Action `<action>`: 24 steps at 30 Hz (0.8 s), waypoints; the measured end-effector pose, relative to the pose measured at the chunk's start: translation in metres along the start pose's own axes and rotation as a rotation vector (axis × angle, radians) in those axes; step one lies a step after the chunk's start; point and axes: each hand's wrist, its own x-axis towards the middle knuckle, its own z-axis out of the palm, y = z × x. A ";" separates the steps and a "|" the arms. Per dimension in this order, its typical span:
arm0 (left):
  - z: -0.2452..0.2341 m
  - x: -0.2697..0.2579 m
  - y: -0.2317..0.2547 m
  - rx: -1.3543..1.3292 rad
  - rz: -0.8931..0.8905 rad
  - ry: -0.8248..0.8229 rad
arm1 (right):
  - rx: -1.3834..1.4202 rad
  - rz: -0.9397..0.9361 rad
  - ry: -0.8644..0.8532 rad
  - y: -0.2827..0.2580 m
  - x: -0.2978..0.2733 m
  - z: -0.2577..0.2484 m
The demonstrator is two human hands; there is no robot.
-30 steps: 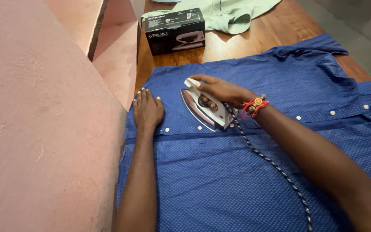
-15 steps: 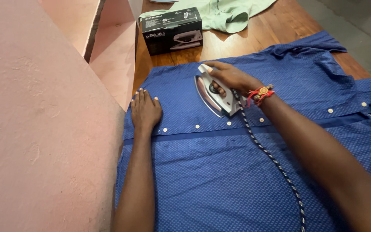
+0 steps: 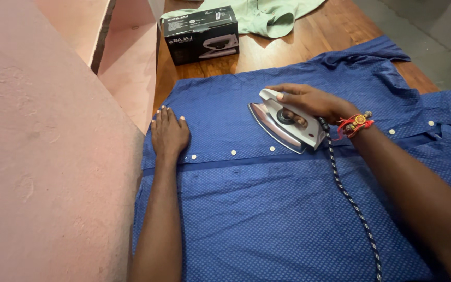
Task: The person irons a blue patterned shirt laid out on a wooden table. They use a white electric iron to smooth the fabric, moving it back and forth across the shirt's surface while holding the garment in place with their left hand.
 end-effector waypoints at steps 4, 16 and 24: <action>-0.001 -0.001 0.000 0.014 -0.013 -0.025 | -0.019 -0.062 0.058 0.006 0.015 -0.010; -0.003 -0.001 0.001 0.009 -0.020 -0.042 | 0.046 -0.047 0.239 0.049 0.016 -0.053; 0.002 0.001 -0.002 0.018 -0.004 -0.025 | 0.061 0.087 0.153 0.045 -0.031 -0.066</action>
